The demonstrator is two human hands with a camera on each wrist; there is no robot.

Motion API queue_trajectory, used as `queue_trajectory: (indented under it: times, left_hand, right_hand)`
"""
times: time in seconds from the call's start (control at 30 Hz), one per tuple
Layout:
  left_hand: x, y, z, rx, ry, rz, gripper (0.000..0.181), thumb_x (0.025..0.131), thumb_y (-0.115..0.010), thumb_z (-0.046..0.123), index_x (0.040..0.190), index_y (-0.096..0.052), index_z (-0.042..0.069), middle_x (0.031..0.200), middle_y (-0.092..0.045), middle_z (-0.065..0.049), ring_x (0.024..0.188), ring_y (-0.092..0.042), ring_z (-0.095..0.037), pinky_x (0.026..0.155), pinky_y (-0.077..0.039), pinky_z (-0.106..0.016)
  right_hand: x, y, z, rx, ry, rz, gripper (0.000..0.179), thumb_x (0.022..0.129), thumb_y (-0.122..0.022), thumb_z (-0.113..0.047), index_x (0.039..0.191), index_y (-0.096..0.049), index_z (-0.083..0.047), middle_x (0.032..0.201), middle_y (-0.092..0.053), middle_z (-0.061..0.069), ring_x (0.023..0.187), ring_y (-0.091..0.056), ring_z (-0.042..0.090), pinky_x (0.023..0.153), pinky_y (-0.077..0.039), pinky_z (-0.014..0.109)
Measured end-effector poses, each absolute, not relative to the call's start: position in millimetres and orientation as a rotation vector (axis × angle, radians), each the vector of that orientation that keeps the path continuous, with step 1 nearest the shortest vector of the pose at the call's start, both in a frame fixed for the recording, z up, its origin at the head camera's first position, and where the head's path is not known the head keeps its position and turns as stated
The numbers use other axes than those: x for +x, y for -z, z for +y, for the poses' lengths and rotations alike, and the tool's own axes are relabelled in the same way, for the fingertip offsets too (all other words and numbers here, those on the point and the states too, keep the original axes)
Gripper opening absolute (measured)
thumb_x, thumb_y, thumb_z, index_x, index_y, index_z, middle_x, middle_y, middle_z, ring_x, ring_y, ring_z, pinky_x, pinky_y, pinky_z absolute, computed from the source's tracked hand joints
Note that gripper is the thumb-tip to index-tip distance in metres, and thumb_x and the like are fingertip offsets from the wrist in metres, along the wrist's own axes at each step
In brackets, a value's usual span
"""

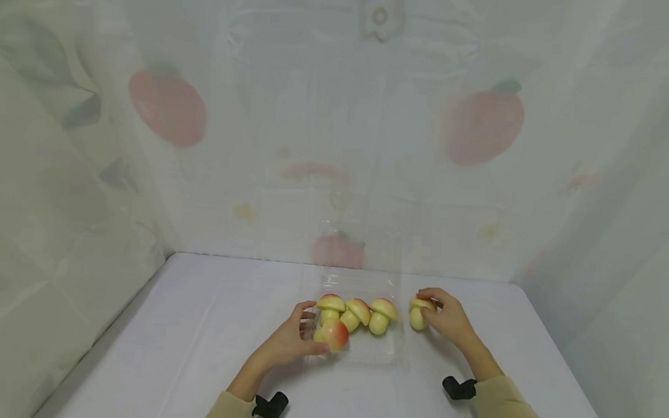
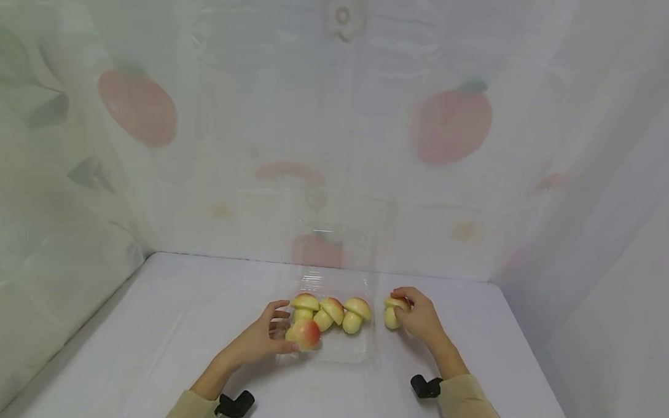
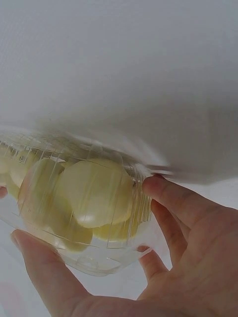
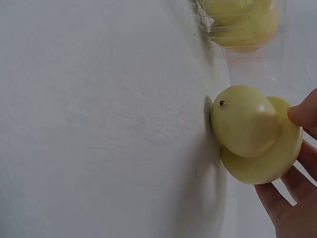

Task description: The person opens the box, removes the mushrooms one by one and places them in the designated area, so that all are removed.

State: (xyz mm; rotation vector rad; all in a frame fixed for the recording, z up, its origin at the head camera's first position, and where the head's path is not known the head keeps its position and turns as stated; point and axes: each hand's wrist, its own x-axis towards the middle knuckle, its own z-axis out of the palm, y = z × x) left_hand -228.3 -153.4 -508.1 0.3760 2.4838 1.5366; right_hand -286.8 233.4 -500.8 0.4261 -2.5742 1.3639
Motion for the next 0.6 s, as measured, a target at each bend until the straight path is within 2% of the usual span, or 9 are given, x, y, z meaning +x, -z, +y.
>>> queue_trajectory:
  times: [0.3, 0.6]
  left_hand:
    - [-228.0, 507.5, -152.7, 0.370, -1.529, 2.486, 0.104, 0.078, -0.089, 0.038, 0.156, -0.025, 0.013, 0.147, -0.044, -0.019, 0.131, -0.050, -0.042, 0.105, -0.044, -0.058]
    - [-227.4, 507.9, -152.6, 0.368, -1.539, 2.486, 0.105, 0.077, -0.090, 0.037, 0.156, -0.026, 0.012, 0.147, -0.045, -0.018, 0.131, -0.050, -0.041, 0.106, -0.044, -0.057]
  right_hand:
    - [-285.3, 496.8, 234.3, 0.466, -1.324, -2.576, 0.028, 0.088, -0.070, 0.002, 0.116, -0.069, 0.000, 0.125, -0.067, 0.018, 0.124, -0.057, 0.041, 0.104, -0.045, 0.060]
    - [-282.6, 496.1, 235.7, 0.534, -1.262, -2.505, 0.027, 0.088, -0.072, 0.003, 0.115, -0.069, 0.003, 0.121, -0.068, 0.020, 0.119, -0.059, 0.044, 0.099, -0.048, 0.062]
